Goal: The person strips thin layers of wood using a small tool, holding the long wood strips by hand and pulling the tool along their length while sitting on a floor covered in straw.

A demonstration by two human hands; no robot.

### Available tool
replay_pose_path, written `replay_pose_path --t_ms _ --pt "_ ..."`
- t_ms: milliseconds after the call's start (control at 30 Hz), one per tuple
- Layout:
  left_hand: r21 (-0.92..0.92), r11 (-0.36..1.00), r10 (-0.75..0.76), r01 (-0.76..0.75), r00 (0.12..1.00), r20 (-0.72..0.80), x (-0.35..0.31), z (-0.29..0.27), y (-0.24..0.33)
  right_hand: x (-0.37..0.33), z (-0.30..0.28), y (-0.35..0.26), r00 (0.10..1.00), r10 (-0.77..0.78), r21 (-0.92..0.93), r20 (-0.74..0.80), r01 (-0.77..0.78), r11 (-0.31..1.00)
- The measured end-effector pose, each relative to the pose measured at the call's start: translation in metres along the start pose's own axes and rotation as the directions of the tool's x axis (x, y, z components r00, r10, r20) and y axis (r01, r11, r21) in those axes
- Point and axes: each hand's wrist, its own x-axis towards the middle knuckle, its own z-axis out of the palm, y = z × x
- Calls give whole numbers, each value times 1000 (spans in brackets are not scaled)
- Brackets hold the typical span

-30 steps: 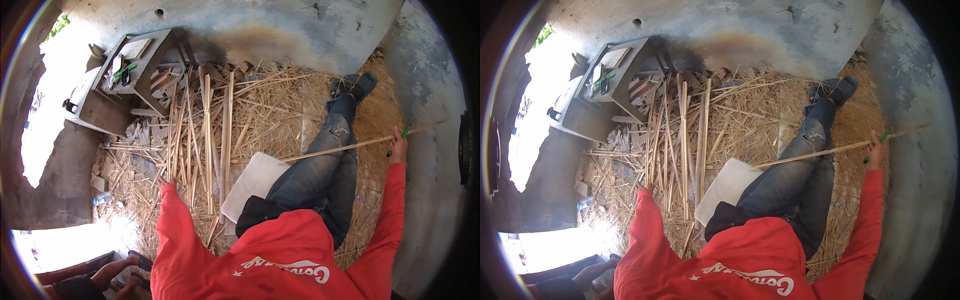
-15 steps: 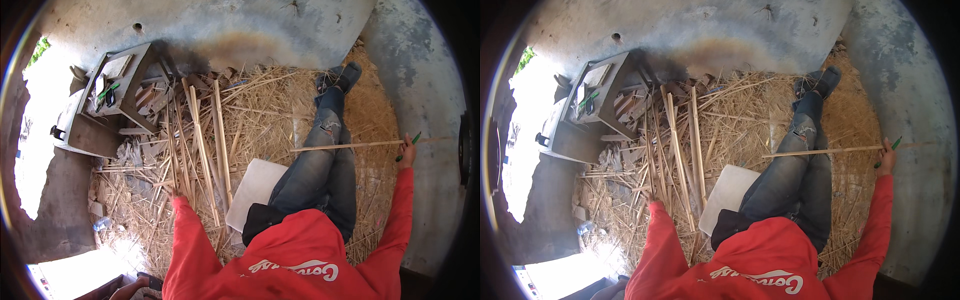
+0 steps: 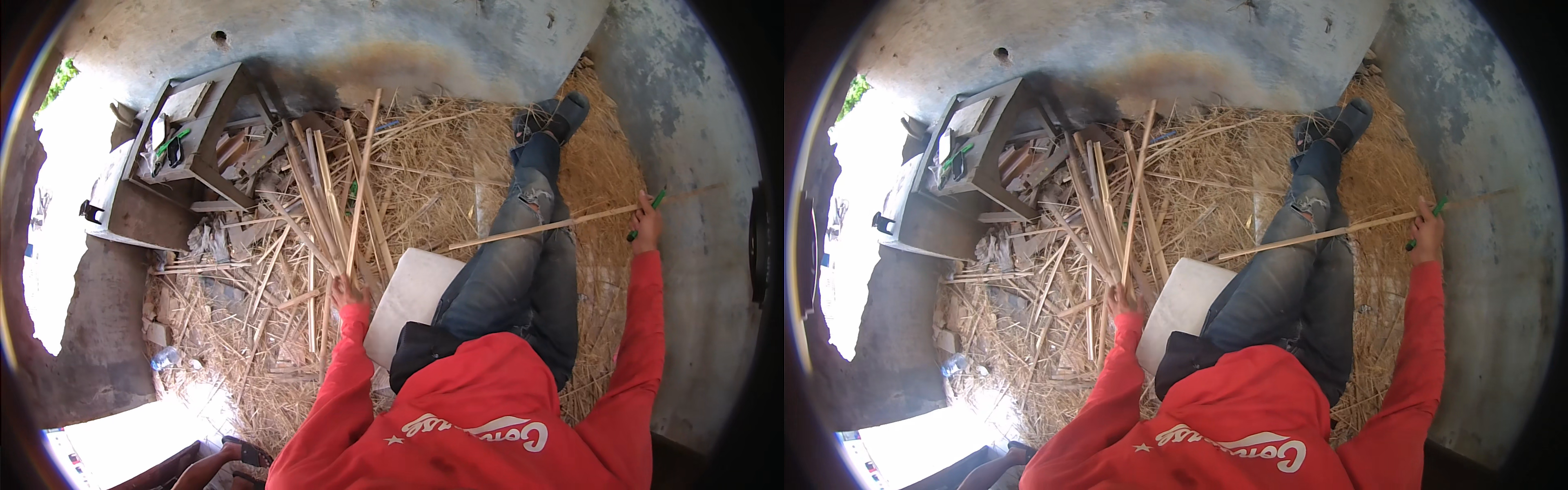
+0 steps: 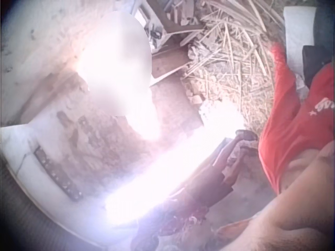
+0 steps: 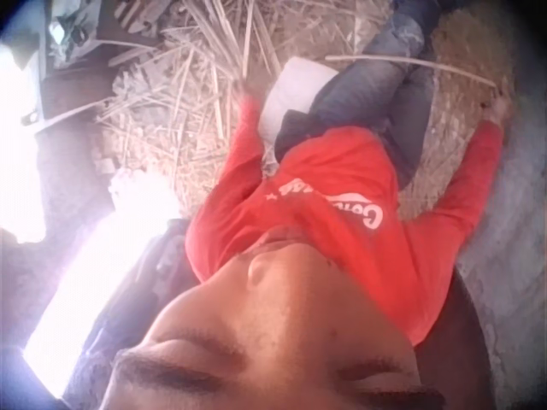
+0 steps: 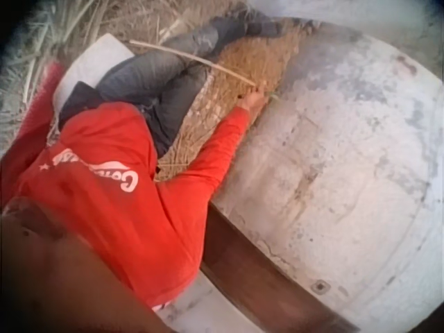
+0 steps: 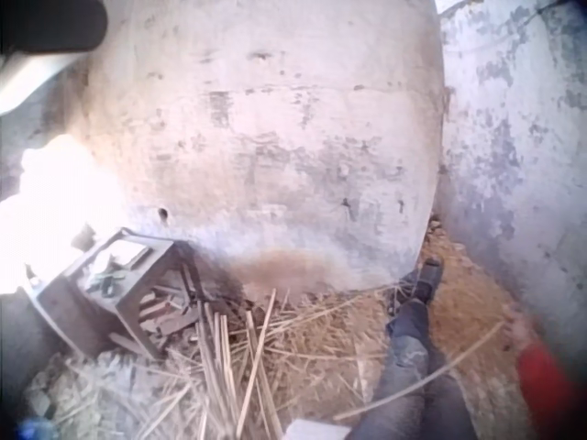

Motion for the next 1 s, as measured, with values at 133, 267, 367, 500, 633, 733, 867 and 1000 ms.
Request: replay_pose_path --t_ms 133,267,367,500,633,733,867,1000 --pt "347 886 -354 308 932 77 33 16 74 2 -11 -1 1000 -23 -12 -9 23 1000" --pt "547 745 -516 383 850 108 51 24 109 3 -28 -5 999 -32 13 -31 32 999" --pt "434 821 -447 370 890 88 54 26 103 4 -41 -4 999 -12 44 -44 14 999" --pt "318 919 -263 234 963 51 50 21 66 7 -57 4 998 10 72 -69 -5 997" --pt "365 912 -201 186 980 3 53 22 39 15 -70 15 997 26 92 -78 -18 996" --pt "339 894 -334 295 941 62 70 16 34 18 -75 21 997 26 130 -73 -17 991" --pt "401 849 -436 344 885 165 83 15 34 19 -73 31 994 49 138 -97 -35 990" --pt "611 754 -360 241 930 78 76 47 26 18 -75 39 991 56 146 -120 -38 989"
